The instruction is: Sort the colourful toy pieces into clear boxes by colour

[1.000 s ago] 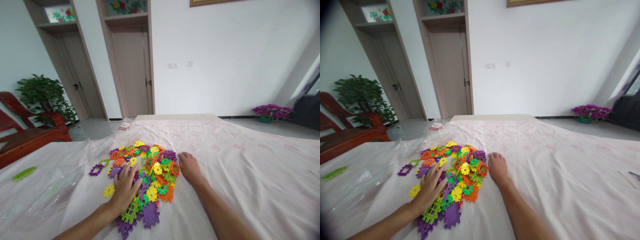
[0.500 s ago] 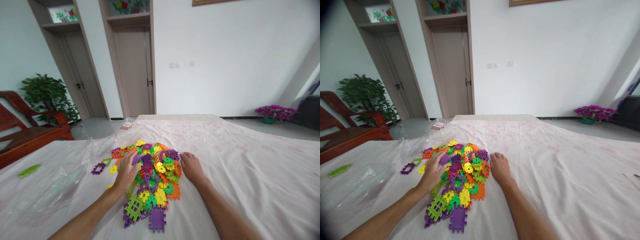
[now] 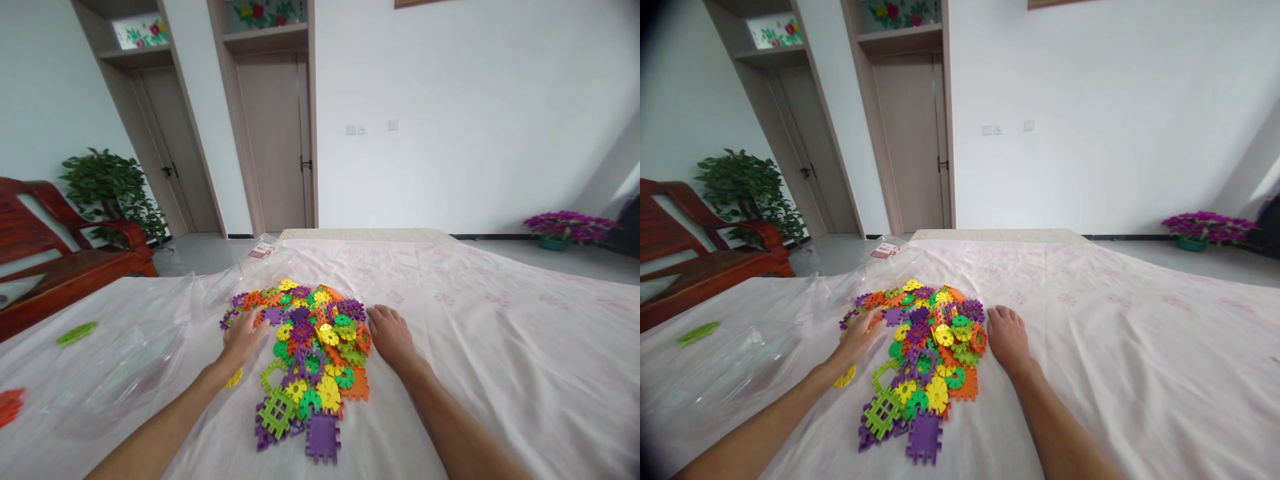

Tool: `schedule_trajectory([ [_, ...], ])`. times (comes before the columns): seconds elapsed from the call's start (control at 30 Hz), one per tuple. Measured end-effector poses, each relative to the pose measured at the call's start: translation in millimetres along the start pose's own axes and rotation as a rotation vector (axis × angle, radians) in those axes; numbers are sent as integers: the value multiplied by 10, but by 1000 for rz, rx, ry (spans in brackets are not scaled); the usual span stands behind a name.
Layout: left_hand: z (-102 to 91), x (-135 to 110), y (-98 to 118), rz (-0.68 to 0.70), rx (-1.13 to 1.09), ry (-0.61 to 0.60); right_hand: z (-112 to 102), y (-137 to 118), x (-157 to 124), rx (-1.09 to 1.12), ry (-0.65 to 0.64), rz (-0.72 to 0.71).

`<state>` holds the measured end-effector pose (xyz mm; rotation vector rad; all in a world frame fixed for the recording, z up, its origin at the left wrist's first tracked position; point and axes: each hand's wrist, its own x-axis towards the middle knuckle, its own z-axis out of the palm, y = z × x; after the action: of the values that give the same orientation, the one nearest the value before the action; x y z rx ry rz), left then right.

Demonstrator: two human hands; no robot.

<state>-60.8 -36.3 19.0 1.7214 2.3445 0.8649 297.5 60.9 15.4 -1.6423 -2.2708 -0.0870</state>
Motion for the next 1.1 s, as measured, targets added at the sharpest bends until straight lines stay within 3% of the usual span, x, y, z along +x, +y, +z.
schedule_trajectory([
  [0.13, -67, 35, 62, 101, -261, 25, -6, -1, 0, -1, -3, 2],
  [0.27, -46, 237, -17, 34, 43, 142, 5, 2, 2, -2, -6, 6],
  [0.4, 41, 453, -38, -177, 253, 9, 15, 6, 4, 6, -8, 8],
  [0.57, 52, 488, 100, -219, 220, -13, 3, -5, 8, 9, -7, 0],
  [0.67, 32, 417, 224, -161, 59, -69, 2, -13, 15, 4, -13, 8],
  [0.8, 16, 340, 306, 38, -107, -157, 13, -9, 19, 7, -15, 4],
  [0.97, 12, 446, 174, -46, -40, 71, 12, -8, 9, 8, -3, 6],
  [1.1, 134, 591, 142, -57, -94, 30, 2, -16, 7, 0, -8, 12],
])
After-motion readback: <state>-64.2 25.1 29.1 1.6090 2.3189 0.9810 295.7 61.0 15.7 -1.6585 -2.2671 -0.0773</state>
